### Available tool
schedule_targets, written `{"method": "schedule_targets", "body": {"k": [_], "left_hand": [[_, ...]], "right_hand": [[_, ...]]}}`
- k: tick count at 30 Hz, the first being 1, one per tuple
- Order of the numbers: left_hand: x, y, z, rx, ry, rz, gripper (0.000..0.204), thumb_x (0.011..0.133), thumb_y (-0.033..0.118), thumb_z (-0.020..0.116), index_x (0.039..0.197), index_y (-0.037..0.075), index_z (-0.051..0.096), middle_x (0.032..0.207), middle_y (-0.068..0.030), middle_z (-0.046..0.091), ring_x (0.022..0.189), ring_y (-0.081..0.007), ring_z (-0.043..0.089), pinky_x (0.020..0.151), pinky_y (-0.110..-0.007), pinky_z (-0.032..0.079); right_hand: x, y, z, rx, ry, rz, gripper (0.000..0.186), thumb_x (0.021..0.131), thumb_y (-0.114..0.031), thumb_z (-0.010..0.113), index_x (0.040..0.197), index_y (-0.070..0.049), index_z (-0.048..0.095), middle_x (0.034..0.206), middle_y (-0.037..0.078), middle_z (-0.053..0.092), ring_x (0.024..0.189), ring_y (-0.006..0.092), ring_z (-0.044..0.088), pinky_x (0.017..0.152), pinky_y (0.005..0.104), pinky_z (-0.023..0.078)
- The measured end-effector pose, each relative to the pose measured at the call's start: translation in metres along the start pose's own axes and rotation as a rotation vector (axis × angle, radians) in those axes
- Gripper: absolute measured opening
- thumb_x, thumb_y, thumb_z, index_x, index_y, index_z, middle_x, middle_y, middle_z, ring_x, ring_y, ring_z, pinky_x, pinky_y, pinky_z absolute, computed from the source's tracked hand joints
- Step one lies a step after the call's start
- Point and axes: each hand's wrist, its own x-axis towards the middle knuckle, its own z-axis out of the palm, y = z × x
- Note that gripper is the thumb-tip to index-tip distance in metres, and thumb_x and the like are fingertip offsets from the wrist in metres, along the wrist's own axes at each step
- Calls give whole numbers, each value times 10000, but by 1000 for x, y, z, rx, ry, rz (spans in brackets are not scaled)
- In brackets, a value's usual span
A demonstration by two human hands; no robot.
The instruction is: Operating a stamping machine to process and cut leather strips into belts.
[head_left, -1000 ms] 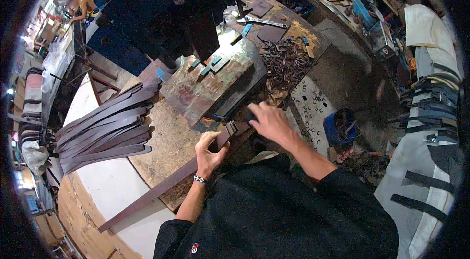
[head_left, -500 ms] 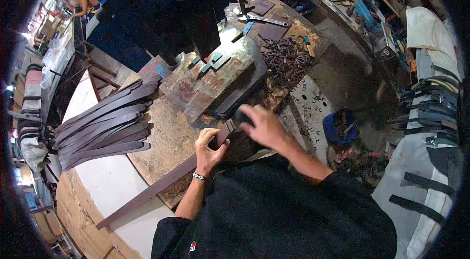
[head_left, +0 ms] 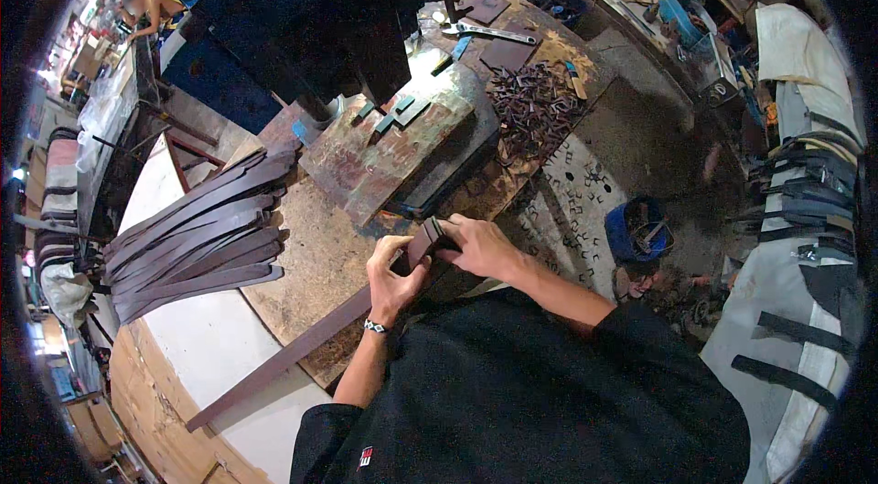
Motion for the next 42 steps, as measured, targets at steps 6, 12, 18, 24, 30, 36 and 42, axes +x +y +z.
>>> {"method": "schedule_targets", "body": {"k": [6,12,18,24,30,36,42], "left_hand": [[-3,3,0,12,15,-14,357,720,138,798,1015,-18,671,1005,-156,678,961,-301,672,862,-374,534],[0,0,-2,35,-22,0,359,715,127,802,1012,-27,673,1012,-161,680,963,-302,673,872,-375,529],[-2,0,-3,30,-3,17,346,717,116,804,1000,-34,671,1014,-161,679,957,-296,669,864,-372,530],[2,8,-2,26,-42,-27,340,741,134,799,1003,-33,662,975,-153,661,936,-292,663,840,-358,525],[-1,7,-3,32,2,-34,347,739,141,799,1005,-31,655,930,-140,638,877,-287,638,792,-360,511],[0,2,-1,6,-17,-4,349,737,131,791,1008,-36,648,907,-149,623,857,-289,632,784,-354,501],[-2,1,-2,0,-18,-29,344,729,115,789,1003,-38,646,918,-147,625,880,-285,634,807,-350,504]], "right_hand": [[5,17,-31,-183,158,61,493,862,-261,763,1299,-118,584,985,190,642,894,402,671,754,493,550],[-11,6,-1,-52,-3,-112,533,850,-259,757,1341,-153,579,1037,178,631,937,392,672,794,483,565],[-27,35,-44,-170,49,78,550,835,-181,759,1359,-178,593,1057,167,652,920,384,670,802,478,563],[-14,30,-32,7,361,110,514,852,-189,757,1340,-130,607,1039,175,657,947,375,674,820,474,553],[-24,4,-9,-62,-14,-36,551,840,-248,762,1354,-168,579,1015,161,617,933,384,662,809,475,547],[-4,-4,-31,-278,184,102,480,847,-168,746,1299,-115,593,972,155,599,898,373,660,746,492,535],[-1,5,-44,-265,234,131,434,868,-191,733,1279,-121,615,995,165,629,900,388,664,759,473,546]]}}
